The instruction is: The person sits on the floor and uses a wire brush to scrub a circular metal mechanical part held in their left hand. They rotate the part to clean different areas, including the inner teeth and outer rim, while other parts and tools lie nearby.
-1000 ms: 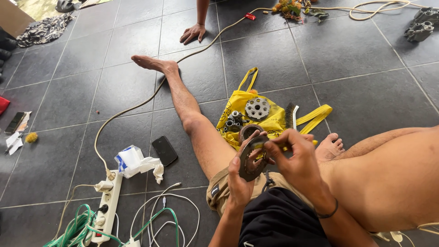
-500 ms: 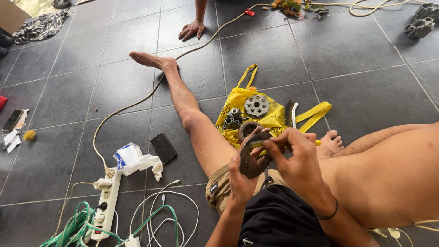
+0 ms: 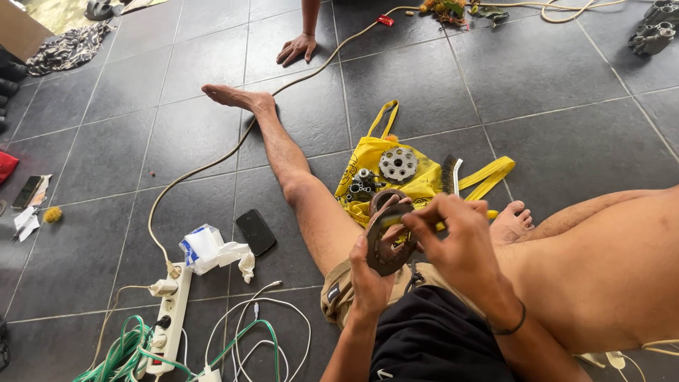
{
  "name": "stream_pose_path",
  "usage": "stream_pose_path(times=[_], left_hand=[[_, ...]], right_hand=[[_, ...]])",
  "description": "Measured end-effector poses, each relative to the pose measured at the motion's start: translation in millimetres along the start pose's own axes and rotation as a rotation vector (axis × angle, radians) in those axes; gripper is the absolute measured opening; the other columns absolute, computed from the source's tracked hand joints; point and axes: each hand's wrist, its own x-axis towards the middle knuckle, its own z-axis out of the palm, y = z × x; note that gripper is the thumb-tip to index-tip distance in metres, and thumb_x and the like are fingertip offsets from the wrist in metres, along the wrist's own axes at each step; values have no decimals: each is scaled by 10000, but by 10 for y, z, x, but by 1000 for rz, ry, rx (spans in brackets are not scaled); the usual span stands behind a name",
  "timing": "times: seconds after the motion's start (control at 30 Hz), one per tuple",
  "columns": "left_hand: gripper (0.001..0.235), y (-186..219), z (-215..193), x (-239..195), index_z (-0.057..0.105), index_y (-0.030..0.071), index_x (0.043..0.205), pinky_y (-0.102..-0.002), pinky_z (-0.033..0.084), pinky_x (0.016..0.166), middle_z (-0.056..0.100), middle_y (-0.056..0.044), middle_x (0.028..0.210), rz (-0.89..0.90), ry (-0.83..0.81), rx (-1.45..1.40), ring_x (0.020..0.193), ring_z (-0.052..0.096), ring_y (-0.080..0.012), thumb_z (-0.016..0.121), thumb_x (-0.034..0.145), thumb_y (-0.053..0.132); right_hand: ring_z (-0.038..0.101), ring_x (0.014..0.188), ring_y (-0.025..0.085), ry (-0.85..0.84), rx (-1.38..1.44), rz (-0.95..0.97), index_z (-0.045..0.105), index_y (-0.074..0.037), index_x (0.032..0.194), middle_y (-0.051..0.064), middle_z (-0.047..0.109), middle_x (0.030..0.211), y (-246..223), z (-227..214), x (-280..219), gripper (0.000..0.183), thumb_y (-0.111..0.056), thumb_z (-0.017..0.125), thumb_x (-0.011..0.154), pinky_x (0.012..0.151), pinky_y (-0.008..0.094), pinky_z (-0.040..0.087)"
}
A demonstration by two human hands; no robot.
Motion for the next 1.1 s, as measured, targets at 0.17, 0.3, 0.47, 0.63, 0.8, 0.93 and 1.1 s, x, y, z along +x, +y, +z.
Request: stream_pose_path(times=[0.17, 0.3, 0.47, 0.63, 0.8, 0.93, 1.1], left_hand=[[540, -161, -150, 37, 644, 19, 1312, -464, 604, 909, 742, -209, 1051, 7, -24, -25, 1010, 715, -276, 351, 1046, 387], [524, -194, -199, 63, 696, -7, 1224, -479, 613, 887, 750, -227, 975, -8, 30, -67, 946, 726, -273, 379, 1059, 375], [591, -347, -357, 96, 531, 65, 1471, -513, 586, 872, 701, -253, 1119, -29, -104, -48, 933, 693, -321, 322, 1041, 410], [546, -311, -367, 82, 605, 58, 1389, -498, 595, 838, 719, -200, 999, -36, -26, -92, 797, 688, -268, 365, 1044, 407], [594, -453, -553, 66, 587, 49, 1425, -467, 590, 801, 702, -253, 1053, -24, -96, -75, 801, 650, -334, 339, 1027, 414], [563, -414, -544, 50, 662, 32, 1288, -394, 558, 789, 686, -214, 986, -11, -92, -74, 826, 636, -284, 331, 1049, 420], [819, 62, -90, 132, 302, 43, 1629, -634, 586, 802, 433, -282, 1572, -134, -305, -366, 1260, 553, -516, 337, 969, 527]], right_hand=[[669, 651, 189, -16, 19, 14, 667, -163, 809, 18, 670, 612, -75, 52, -57, 302, -420, 783, 915, 831, 306, 371], [684, 654, 180, -39, 38, 2, 686, -169, 814, 17, 695, 637, -93, 33, 15, 296, -433, 793, 899, 833, 311, 377], [678, 648, 196, -20, 8, 21, 680, -166, 828, 27, 670, 635, -58, 54, -25, 290, -425, 775, 920, 828, 314, 376], [703, 664, 168, -45, 15, -1, 678, -200, 822, 0, 693, 648, -165, 7, 31, 300, -473, 782, 889, 839, 290, 384], [677, 610, 174, -32, 30, -15, 677, -182, 838, 3, 670, 622, -89, 86, -63, 291, -448, 763, 921, 803, 304, 380], [680, 589, 197, -47, 32, -37, 689, -188, 824, 2, 662, 598, -76, 73, -8, 274, -437, 778, 899, 777, 312, 405], [565, 583, 143, -15, 22, 119, 705, -143, 963, 28, 633, 617, 72, -299, -25, 236, -368, 670, 1025, 728, 294, 437]])
